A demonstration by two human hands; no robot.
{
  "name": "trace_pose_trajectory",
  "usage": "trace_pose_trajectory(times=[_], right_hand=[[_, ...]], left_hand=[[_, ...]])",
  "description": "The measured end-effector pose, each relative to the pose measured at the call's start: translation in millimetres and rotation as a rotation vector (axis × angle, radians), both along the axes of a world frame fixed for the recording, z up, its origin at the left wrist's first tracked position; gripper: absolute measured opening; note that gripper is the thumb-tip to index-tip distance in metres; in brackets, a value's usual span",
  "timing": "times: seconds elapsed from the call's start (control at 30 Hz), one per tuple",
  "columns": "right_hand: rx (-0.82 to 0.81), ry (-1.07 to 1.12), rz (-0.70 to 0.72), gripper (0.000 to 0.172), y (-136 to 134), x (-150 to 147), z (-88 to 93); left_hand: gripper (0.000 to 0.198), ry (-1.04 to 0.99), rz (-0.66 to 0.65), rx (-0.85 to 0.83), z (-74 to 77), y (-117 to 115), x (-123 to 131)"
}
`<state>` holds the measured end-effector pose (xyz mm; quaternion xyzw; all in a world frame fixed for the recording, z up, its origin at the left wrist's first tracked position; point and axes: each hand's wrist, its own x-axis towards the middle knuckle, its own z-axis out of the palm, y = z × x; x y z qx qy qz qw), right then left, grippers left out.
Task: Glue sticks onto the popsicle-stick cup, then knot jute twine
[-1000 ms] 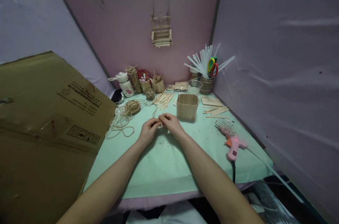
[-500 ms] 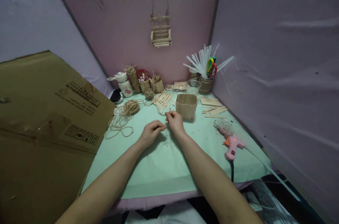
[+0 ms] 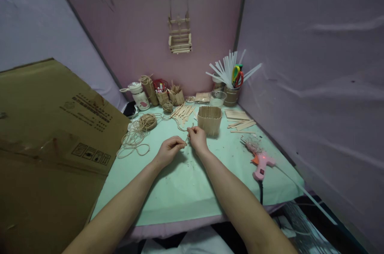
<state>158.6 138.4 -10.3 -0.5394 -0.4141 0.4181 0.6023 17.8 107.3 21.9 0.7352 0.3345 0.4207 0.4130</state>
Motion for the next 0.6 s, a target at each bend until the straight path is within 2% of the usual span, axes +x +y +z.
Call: trace_pose_trajectory(times=[0.1,0.2,0.3,0.37,0.47,0.6], right_hand=[[-0.020,-0.007,0.010,0.040,-0.2,1.0,0.7],[-0.085,-0.084,0.066,0.047,-3.5,1.9,5.7],[-0.070,-0.332,0.080,0.047,-9.6,1.0,12.0],[-0.011,-0.511,0.037,0.040,-13.4,-0.7,14.3],[0.019,-0.631,-0.052,0.028,-15.9,-2.8,14.1],[-0.023,-0.662,-0.112,0.030,-16.0,-2.4,13.6]], left_hand=[[0.013,-0.050,0.045,-0.066,-0.6,0.7,0.8],[0.016,-0.105,0.186,-0.150,-4.3,5.9,-0.9],[0.019,-0.118,0.355,-0.179,-9.0,13.5,-5.2],[0.020,-0.114,0.429,-0.182,-11.3,17.3,-8.1],[0.023,-0.128,0.460,-0.180,-13.7,19.0,-9.9],[0.025,-0.171,0.426,-0.197,-16.2,17.5,-7.9]])
